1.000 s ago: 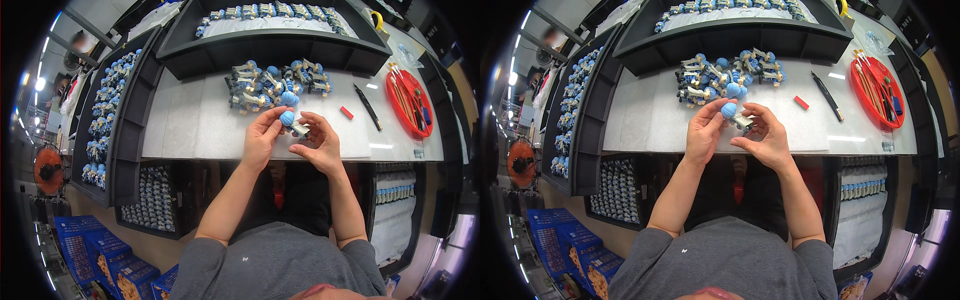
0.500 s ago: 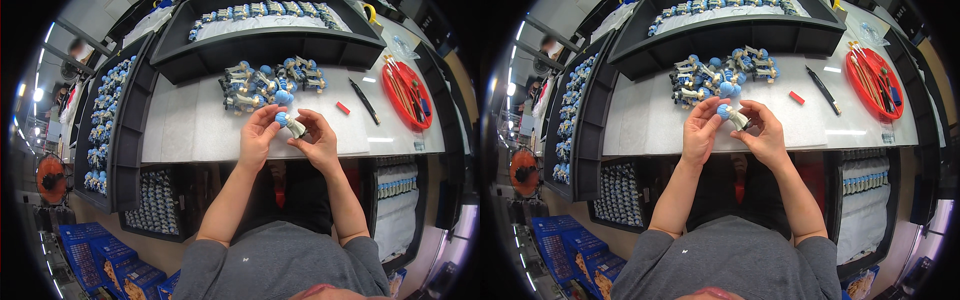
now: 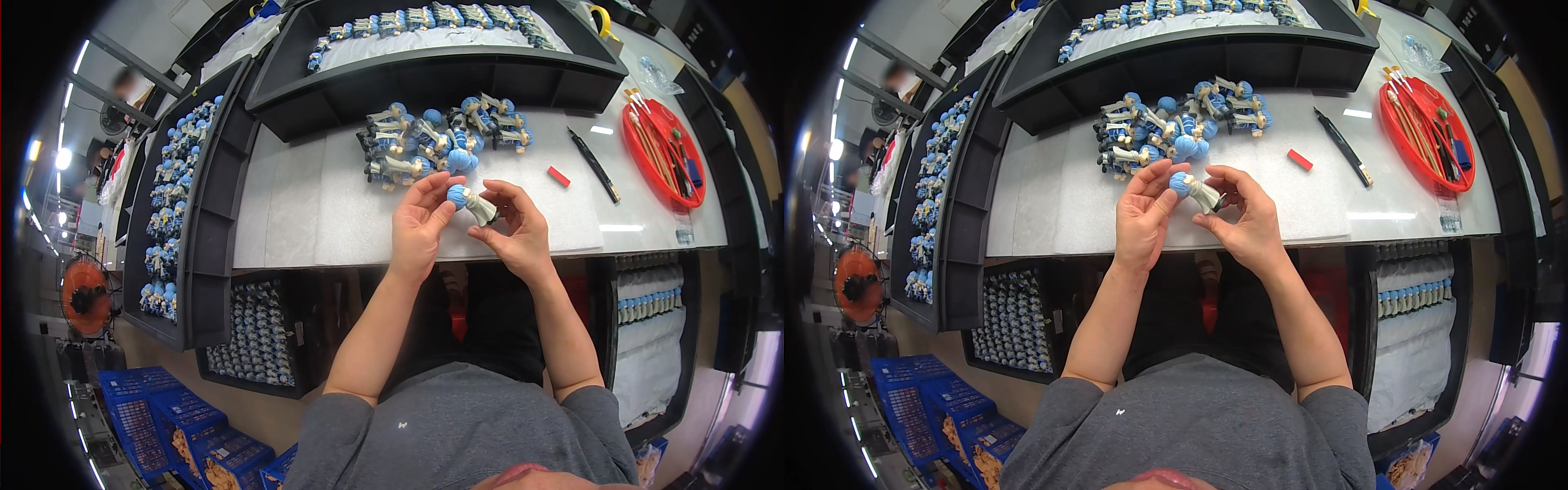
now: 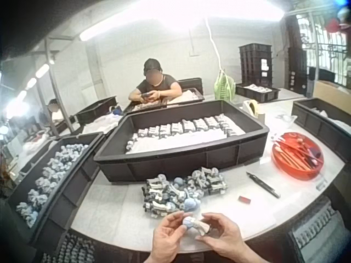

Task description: Assembling small toy figurines with blue hair at a factory workstation.

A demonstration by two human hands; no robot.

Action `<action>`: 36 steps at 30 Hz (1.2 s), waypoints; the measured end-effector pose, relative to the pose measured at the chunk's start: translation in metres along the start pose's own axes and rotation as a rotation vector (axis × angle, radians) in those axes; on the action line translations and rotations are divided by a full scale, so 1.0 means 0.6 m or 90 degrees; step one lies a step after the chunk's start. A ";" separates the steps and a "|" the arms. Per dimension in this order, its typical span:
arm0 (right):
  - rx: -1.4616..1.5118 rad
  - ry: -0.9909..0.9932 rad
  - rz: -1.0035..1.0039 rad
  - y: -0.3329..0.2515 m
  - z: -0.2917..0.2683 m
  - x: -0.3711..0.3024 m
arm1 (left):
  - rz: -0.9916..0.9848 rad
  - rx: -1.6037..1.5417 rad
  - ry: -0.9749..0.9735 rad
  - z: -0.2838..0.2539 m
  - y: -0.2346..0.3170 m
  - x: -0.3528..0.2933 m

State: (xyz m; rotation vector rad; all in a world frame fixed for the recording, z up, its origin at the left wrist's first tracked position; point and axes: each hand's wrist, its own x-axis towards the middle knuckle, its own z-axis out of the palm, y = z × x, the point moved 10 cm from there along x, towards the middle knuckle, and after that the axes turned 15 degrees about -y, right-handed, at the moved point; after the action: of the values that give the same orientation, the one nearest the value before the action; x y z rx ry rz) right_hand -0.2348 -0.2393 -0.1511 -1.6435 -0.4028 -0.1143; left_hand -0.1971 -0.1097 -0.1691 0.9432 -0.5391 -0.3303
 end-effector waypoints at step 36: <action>-0.346 0.216 0.074 -0.053 -0.107 0.008 | -0.059 0.311 -0.069 0.044 -0.008 0.000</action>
State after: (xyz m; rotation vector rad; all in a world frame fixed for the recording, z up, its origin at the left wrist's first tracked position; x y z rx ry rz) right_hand -0.2303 -0.2995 -0.1120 -2.1285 -0.0091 -0.4393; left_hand -0.2123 -0.1300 -0.1604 1.4308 -0.6929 -0.3411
